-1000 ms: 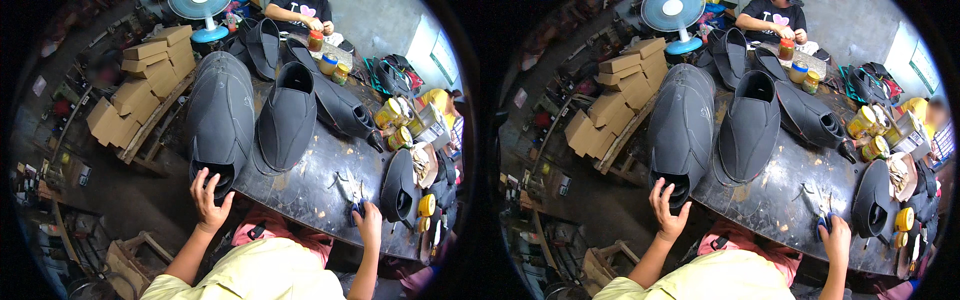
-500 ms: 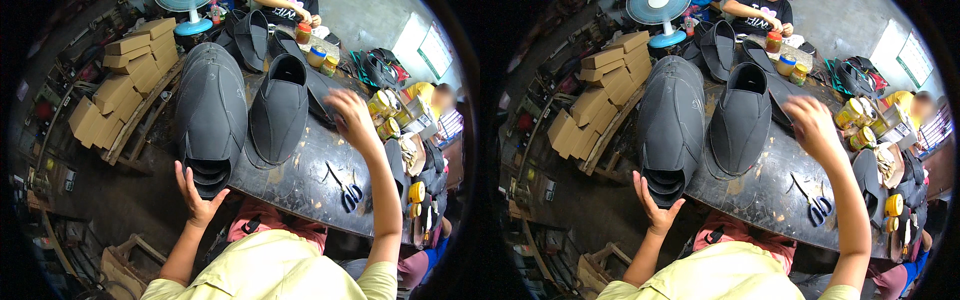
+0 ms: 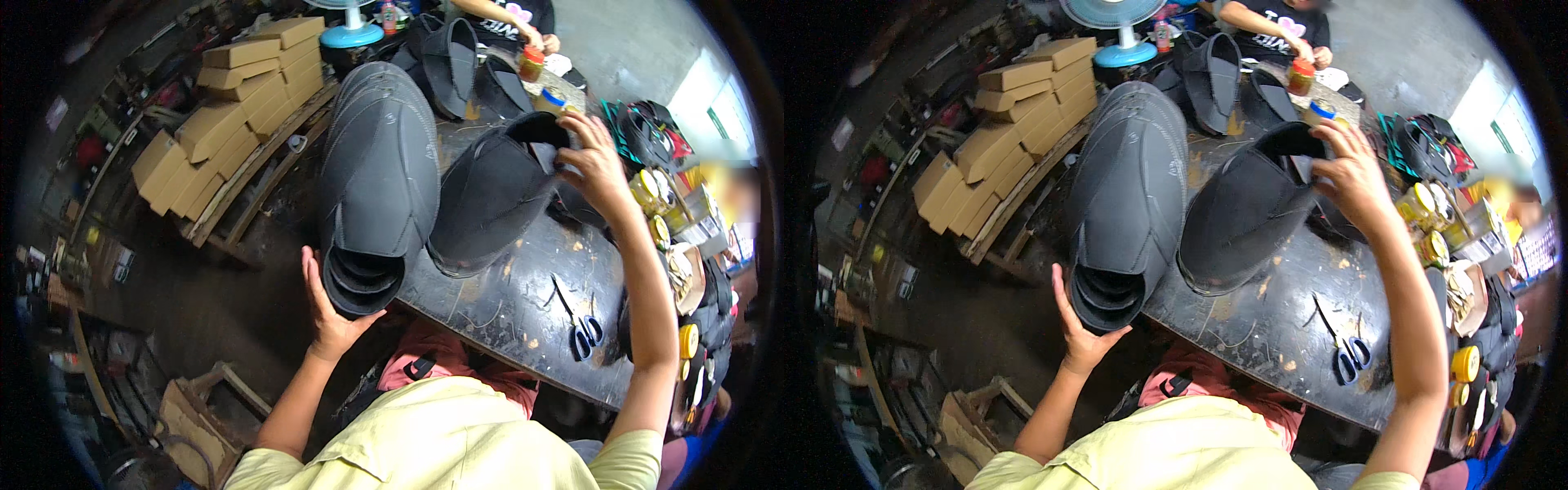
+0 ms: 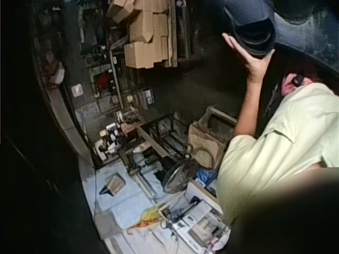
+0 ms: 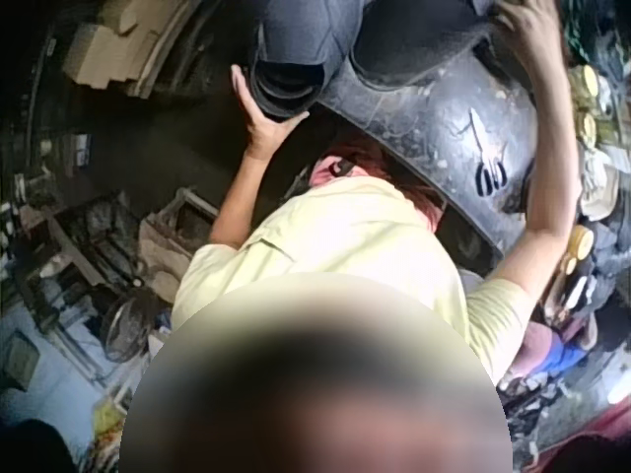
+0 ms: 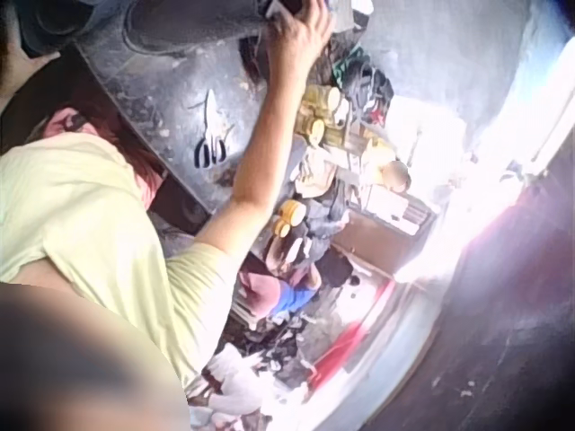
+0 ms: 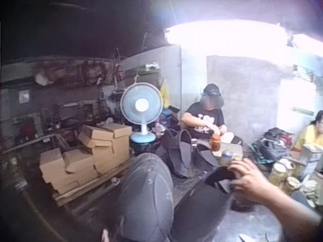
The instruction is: The person uses scissors to trim excess material from the interior lining of black slip-on shoes. They repeatedly pick up shoes, cut along the inner edges, and place the trimmed shoes back on the table.
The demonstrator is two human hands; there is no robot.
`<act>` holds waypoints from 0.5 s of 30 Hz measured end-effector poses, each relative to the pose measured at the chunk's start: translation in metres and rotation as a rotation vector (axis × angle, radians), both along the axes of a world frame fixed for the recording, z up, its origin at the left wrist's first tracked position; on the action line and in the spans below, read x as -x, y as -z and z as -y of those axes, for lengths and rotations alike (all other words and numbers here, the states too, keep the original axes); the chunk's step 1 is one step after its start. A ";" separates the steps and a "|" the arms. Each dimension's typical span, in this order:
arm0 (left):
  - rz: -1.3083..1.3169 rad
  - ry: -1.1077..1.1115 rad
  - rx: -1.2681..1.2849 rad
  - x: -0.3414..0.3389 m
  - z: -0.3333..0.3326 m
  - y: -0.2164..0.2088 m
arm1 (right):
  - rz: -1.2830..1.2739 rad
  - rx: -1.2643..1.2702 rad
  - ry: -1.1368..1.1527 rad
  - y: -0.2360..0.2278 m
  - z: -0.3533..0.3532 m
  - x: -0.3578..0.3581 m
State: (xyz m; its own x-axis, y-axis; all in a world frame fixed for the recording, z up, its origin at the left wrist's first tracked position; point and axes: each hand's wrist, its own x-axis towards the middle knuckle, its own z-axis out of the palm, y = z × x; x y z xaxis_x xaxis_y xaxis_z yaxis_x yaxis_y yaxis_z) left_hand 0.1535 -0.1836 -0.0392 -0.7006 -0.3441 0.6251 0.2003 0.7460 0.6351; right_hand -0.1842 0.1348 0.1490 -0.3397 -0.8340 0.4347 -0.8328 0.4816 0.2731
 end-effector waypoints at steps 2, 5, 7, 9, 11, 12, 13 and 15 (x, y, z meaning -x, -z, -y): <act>-0.003 0.034 -0.081 0.001 0.001 0.006 | 0.158 -0.022 -0.015 -0.029 -0.013 -0.030; -0.036 0.010 -0.114 0.007 -0.007 0.012 | 0.530 0.325 0.191 -0.062 -0.022 -0.079; -0.059 -0.025 -0.111 0.012 -0.013 0.014 | 0.758 0.510 0.335 -0.087 -0.018 -0.097; -0.056 -0.036 -0.123 0.015 -0.017 0.015 | 0.786 0.582 0.176 -0.092 -0.007 -0.122; -0.054 -0.066 -0.080 0.016 -0.019 0.018 | 0.782 0.655 -0.049 -0.068 0.017 -0.162; -0.049 -0.072 -0.098 0.016 -0.019 0.021 | 0.758 0.545 -0.077 -0.056 0.030 -0.182; -0.057 -0.077 -0.109 0.015 -0.021 0.026 | 0.785 0.456 -0.162 -0.040 0.048 -0.202; 0.051 -0.022 -0.345 0.010 -0.023 0.038 | 0.927 0.297 -0.310 -0.005 0.088 -0.235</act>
State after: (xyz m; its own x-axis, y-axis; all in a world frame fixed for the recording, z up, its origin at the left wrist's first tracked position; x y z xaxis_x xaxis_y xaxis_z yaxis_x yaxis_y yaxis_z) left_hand 0.1436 -0.1606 -0.0775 -0.7177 -0.5446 0.4339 0.1483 0.4892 0.8595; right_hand 0.0511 0.0467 0.1541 -0.4349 -0.8438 0.3145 -0.7554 0.1517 -0.6375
